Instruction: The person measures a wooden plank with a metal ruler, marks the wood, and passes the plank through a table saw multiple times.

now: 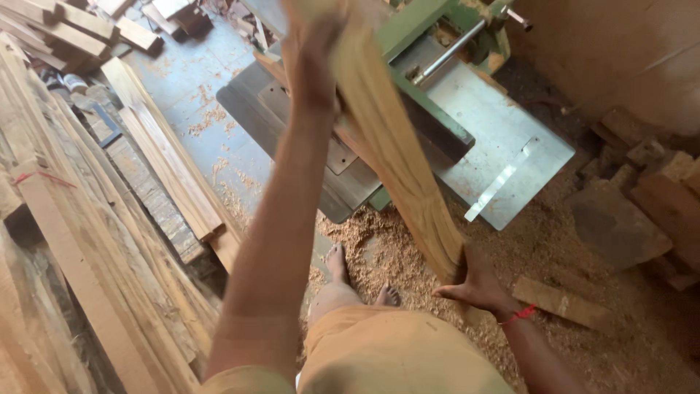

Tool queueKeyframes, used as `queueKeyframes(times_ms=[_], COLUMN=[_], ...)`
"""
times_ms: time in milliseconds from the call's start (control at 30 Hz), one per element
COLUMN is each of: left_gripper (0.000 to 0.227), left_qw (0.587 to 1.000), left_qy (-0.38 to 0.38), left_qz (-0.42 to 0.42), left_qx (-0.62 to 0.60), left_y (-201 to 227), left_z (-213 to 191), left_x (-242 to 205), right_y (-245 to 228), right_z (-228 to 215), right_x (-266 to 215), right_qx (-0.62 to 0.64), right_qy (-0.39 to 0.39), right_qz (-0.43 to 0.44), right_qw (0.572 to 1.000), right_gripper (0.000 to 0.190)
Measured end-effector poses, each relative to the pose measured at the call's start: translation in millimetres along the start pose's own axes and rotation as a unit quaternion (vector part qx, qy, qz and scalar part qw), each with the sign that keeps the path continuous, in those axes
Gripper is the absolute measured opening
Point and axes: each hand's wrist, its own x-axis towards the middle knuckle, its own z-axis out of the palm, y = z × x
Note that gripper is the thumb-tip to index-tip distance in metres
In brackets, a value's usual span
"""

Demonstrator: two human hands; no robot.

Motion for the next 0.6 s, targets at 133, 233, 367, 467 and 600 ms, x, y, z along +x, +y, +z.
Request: queueKeyframes(times_ms=[133,233,367,467,600], left_gripper=[0.046,0.043,0.049,0.052,0.069], left_qw=[0.984,0.932,0.847,0.758,0.818], left_qy=[0.059,0.106,-0.085,-0.112,0.077], left_qz=[-0.139,-0.339,-0.438,-0.338,-0.12], left_qx=[-0.091,-0.071,0.289,0.547,0.558], left_y=[-119.1,-198.1,-249.3,-255.2,-263.4], left_z=[-102.5,-144.4,-170.3,-173.1,-158.1], left_x=[-113.4,-190.3,-229.8,-209.3,-173.0], right_y=[73.4,136.3,196.7,213.7,209.7], right_z=[21.7,3.3,-6.9,-23.6,-28.7], right_x=[-49.7,-83.7,-130.8,-130.5,-123.0], right_qx=[0.075,-0.214,-0.27,-0.266,-0.268], right_qy=[0.017,-0.086,-0.089,-0.127,-0.097], right_qz=[0.216,0.313,0.365,0.447,0.414], right_qw=[0.973,0.922,0.886,0.845,0.864], right_gripper=[0.106,0.088,0.091,0.094,0.087])
